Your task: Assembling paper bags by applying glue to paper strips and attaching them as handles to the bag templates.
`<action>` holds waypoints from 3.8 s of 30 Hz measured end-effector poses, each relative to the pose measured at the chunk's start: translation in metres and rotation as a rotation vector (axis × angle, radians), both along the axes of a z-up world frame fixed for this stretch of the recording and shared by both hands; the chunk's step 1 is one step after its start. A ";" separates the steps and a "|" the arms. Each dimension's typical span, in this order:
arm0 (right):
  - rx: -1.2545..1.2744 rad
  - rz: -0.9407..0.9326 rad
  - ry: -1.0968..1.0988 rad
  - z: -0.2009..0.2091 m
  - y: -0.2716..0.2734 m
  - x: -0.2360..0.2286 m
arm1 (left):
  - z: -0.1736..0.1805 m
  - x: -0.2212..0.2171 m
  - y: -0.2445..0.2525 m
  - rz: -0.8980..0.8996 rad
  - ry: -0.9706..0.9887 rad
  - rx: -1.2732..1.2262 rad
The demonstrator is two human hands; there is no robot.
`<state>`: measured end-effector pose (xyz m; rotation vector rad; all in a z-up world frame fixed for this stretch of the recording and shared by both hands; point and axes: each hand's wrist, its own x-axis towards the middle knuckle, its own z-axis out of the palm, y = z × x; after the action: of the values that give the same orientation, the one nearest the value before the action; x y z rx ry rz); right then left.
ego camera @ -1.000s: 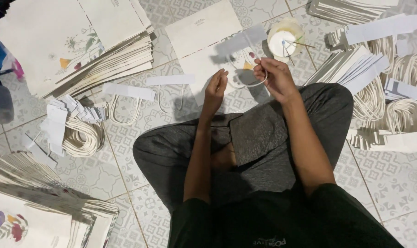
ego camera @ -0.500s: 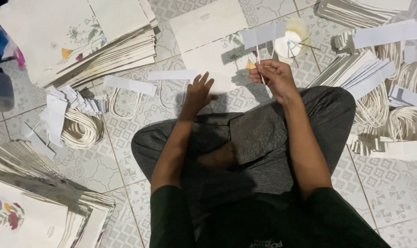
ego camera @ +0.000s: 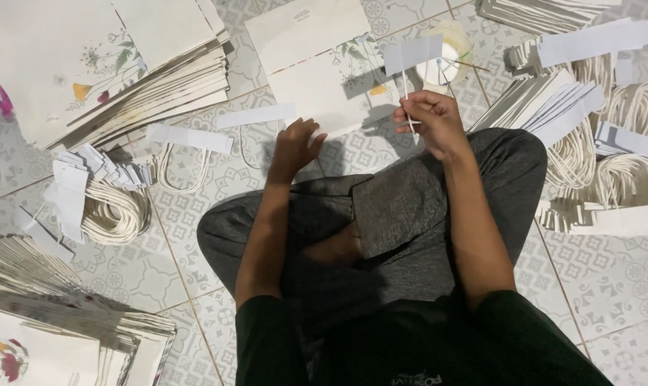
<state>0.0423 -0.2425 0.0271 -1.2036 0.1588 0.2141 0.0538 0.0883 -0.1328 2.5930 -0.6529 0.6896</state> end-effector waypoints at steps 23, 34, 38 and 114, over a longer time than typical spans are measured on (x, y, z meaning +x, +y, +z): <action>-0.460 0.625 -0.060 0.019 0.044 -0.045 | 0.116 0.007 -0.017 -0.027 -0.355 -0.154; -0.877 0.453 -0.256 -0.016 0.062 -0.037 | 0.131 0.003 -0.022 -0.060 -0.128 -0.294; -0.948 0.406 -0.275 -0.037 0.074 -0.034 | 0.143 -0.001 -0.024 -0.016 -0.061 -0.259; -1.241 0.352 0.138 -0.135 0.028 0.013 | 0.064 -0.022 -0.032 0.008 0.144 -0.139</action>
<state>0.0549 -0.2141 -0.1074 -2.4575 0.2042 0.5489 0.0314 0.0559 -0.0685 2.4905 -0.5311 0.5243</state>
